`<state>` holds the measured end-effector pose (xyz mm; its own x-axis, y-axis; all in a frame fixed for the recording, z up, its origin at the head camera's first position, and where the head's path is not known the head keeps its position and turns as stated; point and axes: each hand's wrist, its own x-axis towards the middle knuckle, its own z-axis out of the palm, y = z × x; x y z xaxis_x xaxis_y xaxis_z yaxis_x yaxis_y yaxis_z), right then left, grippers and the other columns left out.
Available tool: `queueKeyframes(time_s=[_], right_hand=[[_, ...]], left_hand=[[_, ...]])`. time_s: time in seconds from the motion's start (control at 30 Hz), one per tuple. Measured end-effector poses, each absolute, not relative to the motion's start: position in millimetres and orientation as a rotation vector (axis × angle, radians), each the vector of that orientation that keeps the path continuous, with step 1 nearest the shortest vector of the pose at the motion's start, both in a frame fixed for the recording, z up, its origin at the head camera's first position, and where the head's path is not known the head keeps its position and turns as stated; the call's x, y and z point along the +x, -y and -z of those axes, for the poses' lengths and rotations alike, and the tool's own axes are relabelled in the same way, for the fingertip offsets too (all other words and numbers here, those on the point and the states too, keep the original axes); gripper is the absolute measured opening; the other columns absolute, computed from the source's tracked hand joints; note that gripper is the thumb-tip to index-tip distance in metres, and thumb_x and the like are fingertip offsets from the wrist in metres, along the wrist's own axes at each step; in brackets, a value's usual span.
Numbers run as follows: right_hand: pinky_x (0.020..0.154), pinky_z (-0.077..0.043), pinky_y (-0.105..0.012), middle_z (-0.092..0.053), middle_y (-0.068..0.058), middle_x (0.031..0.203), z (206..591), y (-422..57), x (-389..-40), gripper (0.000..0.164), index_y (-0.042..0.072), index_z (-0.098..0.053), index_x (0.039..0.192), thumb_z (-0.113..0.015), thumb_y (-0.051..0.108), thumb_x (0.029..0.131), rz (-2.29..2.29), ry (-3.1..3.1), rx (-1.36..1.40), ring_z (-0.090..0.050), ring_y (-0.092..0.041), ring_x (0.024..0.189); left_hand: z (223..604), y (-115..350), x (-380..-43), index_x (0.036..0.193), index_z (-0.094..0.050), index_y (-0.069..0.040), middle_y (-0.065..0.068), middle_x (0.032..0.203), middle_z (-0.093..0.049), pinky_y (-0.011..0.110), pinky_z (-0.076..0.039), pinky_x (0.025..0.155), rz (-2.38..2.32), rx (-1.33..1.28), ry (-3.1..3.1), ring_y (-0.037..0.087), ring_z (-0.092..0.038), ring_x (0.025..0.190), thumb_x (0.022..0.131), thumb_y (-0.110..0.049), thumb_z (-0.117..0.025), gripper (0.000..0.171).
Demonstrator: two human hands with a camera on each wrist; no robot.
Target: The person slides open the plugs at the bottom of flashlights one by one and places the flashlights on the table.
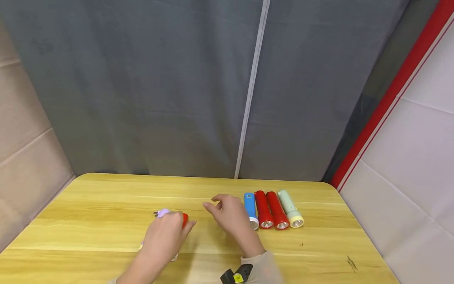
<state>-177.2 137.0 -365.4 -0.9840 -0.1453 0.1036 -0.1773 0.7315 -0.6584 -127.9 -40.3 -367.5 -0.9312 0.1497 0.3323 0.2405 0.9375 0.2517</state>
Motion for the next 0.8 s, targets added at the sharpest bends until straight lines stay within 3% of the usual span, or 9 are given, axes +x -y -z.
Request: queueKeyframes(time_s=[0.2, 0.33, 0.57, 0.8], right_hand=[[0.069, -0.056, -0.033, -0.076, -0.008, 0.1, 357.6, -175.1, -183.4, 0.039, 0.008, -0.074, 0.117, -0.07, 0.039, 0.094, -0.989, 2.828, 0.105, -0.069, -0.016, 0.082], [0.076, -0.058, -0.04, -0.076, -0.012, 0.107, 359.6, -196.8, -186.7, 0.043, 0.007, -0.071, 0.122, -0.067, 0.042, 0.096, -0.914, 2.842, 0.013, -0.071, -0.022, 0.089], [0.078, -0.059, -0.047, -0.076, -0.017, 0.106, 368.1, -214.4, -191.9, 0.047, 0.003, -0.07, 0.123, -0.067, 0.041, 0.095, -0.813, 2.849, -0.067, -0.072, -0.029, 0.089], [0.074, -0.057, -0.044, -0.074, -0.013, 0.096, 379.3, -218.6, -197.2, 0.044, 0.001, -0.072, 0.116, -0.07, 0.038, 0.094, -0.768, 2.848, -0.122, -0.068, -0.024, 0.08]], left_hand=[[366.7, 26.7, -132.4, 0.093, -0.074, -0.004, 0.008, 0.088, -0.076, 0.029, -0.053, 0.055, 0.684, -0.531, 2.829, 0.019, -0.069, 0.068, 0.089, -0.038, -0.076, 0.034], [366.6, 14.3, -133.0, 0.104, -0.076, -0.006, 0.008, 0.102, -0.077, 0.029, -0.054, 0.059, 0.806, -0.592, 2.887, 0.019, -0.072, 0.079, 0.09, -0.04, -0.075, 0.037], [372.9, -9.1, -138.1, 0.107, -0.076, -0.006, 0.005, 0.095, -0.077, 0.029, -0.054, 0.064, 0.963, -0.628, 2.915, 0.016, -0.069, 0.079, 0.089, -0.04, -0.075, 0.038], [392.5, -34.6, -153.0, 0.115, -0.071, 0.0, -0.001, 0.072, -0.066, 0.026, -0.046, 0.055, 1.257, -0.542, 2.919, 0.008, -0.054, 0.06, 0.093, -0.036, -0.071, 0.042]])
